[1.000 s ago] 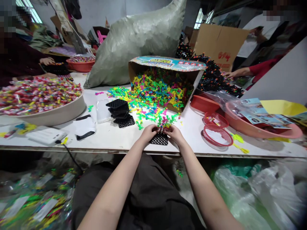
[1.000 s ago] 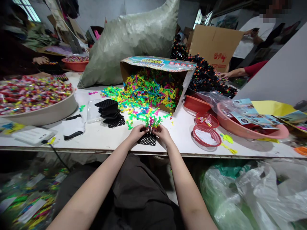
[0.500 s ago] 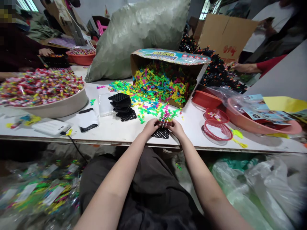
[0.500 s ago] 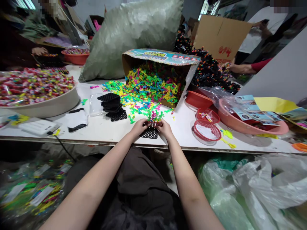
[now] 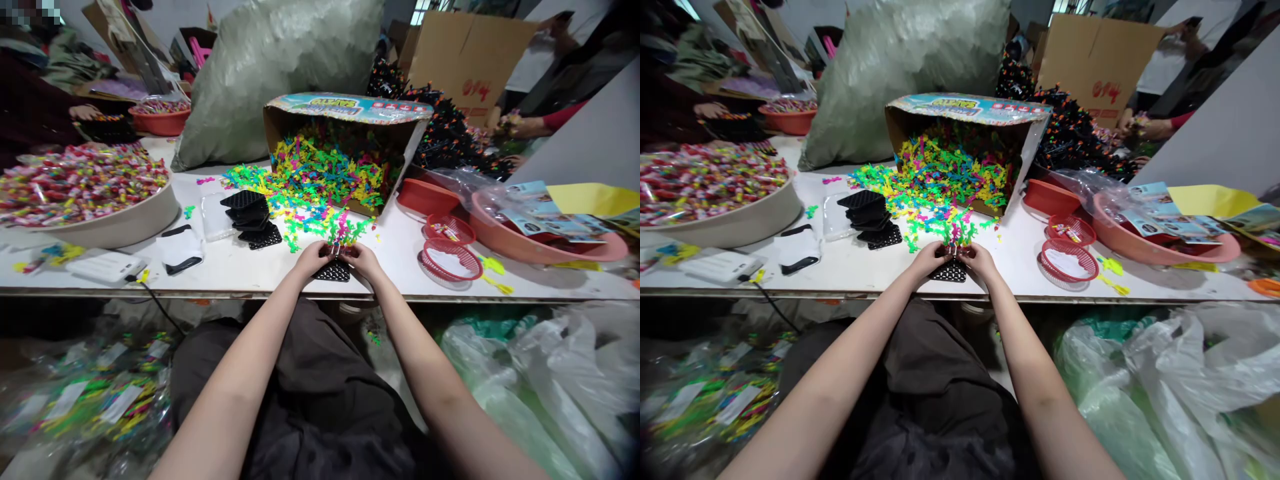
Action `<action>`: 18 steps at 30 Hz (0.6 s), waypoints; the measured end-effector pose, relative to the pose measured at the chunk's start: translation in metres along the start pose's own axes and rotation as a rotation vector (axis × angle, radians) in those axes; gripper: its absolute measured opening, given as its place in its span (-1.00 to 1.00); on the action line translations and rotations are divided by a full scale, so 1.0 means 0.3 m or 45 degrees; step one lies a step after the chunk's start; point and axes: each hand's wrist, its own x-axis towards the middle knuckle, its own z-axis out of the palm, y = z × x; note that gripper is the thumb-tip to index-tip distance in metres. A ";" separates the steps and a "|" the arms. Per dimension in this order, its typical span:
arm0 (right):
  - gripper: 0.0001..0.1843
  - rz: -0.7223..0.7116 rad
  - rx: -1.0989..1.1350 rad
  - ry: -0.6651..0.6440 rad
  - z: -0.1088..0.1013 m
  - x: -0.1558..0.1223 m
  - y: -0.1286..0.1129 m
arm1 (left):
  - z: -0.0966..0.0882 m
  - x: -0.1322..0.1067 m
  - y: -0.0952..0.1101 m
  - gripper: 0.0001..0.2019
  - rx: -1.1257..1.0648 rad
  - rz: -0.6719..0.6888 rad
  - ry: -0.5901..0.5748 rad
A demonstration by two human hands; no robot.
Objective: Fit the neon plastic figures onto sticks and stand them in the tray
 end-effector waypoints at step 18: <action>-0.64 0.114 -0.123 0.010 0.007 0.019 0.000 | 0.005 0.010 -0.009 -0.71 0.123 0.022 0.024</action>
